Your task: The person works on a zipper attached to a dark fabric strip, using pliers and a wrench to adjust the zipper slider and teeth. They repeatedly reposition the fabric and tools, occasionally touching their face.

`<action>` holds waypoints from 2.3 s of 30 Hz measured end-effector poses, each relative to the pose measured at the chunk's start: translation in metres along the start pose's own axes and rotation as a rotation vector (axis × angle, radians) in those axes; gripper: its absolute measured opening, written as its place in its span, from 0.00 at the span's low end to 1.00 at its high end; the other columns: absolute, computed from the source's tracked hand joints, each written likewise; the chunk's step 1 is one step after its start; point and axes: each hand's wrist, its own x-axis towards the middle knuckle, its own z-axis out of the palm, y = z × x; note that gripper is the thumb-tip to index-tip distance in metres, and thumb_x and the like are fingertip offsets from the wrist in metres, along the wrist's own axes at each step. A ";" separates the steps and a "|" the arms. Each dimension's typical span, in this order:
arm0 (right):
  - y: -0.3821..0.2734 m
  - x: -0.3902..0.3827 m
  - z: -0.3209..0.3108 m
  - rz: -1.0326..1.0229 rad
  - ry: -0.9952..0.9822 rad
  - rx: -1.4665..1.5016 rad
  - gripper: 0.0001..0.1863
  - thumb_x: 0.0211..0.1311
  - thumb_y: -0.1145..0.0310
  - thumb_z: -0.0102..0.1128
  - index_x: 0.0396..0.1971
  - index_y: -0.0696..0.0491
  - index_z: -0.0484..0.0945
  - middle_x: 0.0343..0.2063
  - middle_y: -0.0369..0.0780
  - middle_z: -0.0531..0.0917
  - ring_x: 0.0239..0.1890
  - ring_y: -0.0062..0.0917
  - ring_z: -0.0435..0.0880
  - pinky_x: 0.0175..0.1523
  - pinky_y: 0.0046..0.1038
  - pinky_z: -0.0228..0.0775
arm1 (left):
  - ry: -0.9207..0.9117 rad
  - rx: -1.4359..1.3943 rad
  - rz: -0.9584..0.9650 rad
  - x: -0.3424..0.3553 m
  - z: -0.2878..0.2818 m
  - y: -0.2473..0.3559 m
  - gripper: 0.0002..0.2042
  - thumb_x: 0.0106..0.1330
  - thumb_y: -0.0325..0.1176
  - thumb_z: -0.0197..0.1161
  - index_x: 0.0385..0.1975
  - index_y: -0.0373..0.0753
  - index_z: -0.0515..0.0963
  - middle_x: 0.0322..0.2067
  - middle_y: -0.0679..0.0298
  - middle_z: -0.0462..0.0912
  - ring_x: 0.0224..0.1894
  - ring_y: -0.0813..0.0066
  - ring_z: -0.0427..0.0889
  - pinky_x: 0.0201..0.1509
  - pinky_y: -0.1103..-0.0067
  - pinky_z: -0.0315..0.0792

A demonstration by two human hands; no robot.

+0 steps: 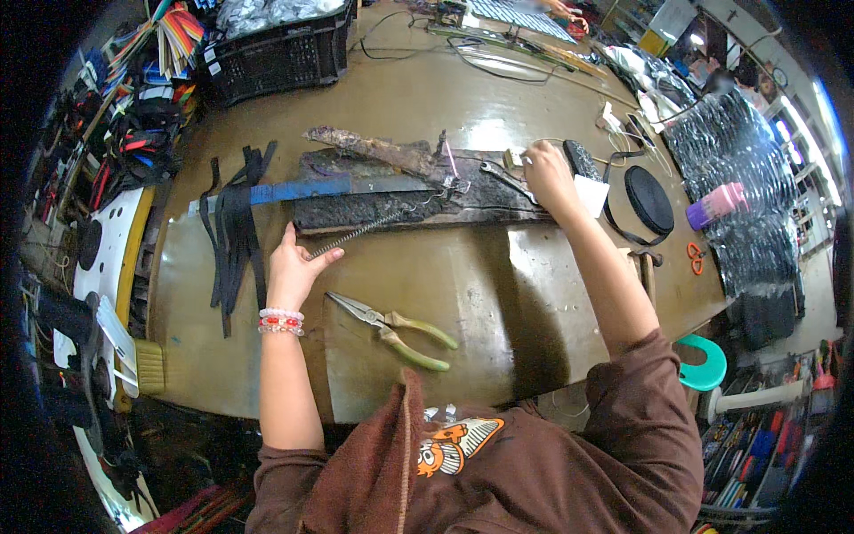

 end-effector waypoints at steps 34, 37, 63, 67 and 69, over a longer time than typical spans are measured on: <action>-0.063 -0.081 -0.024 0.399 -0.162 1.203 0.13 0.61 0.74 0.52 0.44 0.61 0.75 0.24 0.33 0.77 0.23 0.12 0.70 0.28 0.14 0.62 | -0.040 -0.181 0.079 0.000 -0.002 -0.013 0.44 0.54 0.53 0.64 0.56 0.19 0.55 0.10 0.66 0.65 0.15 0.83 0.63 0.21 0.82 0.61; -0.055 -0.072 -0.029 0.325 -0.191 1.157 0.12 0.61 0.74 0.52 0.44 0.60 0.76 0.23 0.32 0.77 0.23 0.11 0.70 0.28 0.14 0.61 | -0.038 -0.193 0.082 0.000 -0.002 -0.014 0.44 0.54 0.53 0.64 0.56 0.19 0.55 0.10 0.66 0.65 0.15 0.83 0.63 0.21 0.82 0.61; -0.125 -0.107 -0.023 0.405 -0.171 1.502 0.09 0.61 0.70 0.52 0.41 0.54 0.73 0.26 0.34 0.76 0.27 0.16 0.74 0.30 0.19 0.67 | -0.029 -0.119 0.077 0.000 -0.003 -0.012 0.44 0.54 0.52 0.64 0.56 0.18 0.54 0.10 0.65 0.65 0.14 0.82 0.63 0.21 0.81 0.61; -0.154 -0.089 -0.030 0.163 -0.225 1.322 0.13 0.60 0.70 0.55 0.44 0.57 0.75 0.36 0.36 0.81 0.32 0.15 0.76 0.36 0.20 0.69 | -0.041 -0.144 0.083 0.001 -0.003 -0.013 0.43 0.54 0.52 0.64 0.56 0.18 0.54 0.10 0.65 0.64 0.14 0.82 0.62 0.20 0.81 0.60; -0.167 -0.075 -0.037 -0.050 -0.163 1.180 0.14 0.60 0.69 0.56 0.45 0.57 0.74 0.35 0.36 0.81 0.31 0.15 0.77 0.36 0.21 0.70 | -0.041 -0.130 0.070 0.001 -0.002 -0.015 0.43 0.54 0.52 0.63 0.56 0.18 0.54 0.10 0.65 0.64 0.14 0.82 0.62 0.20 0.81 0.60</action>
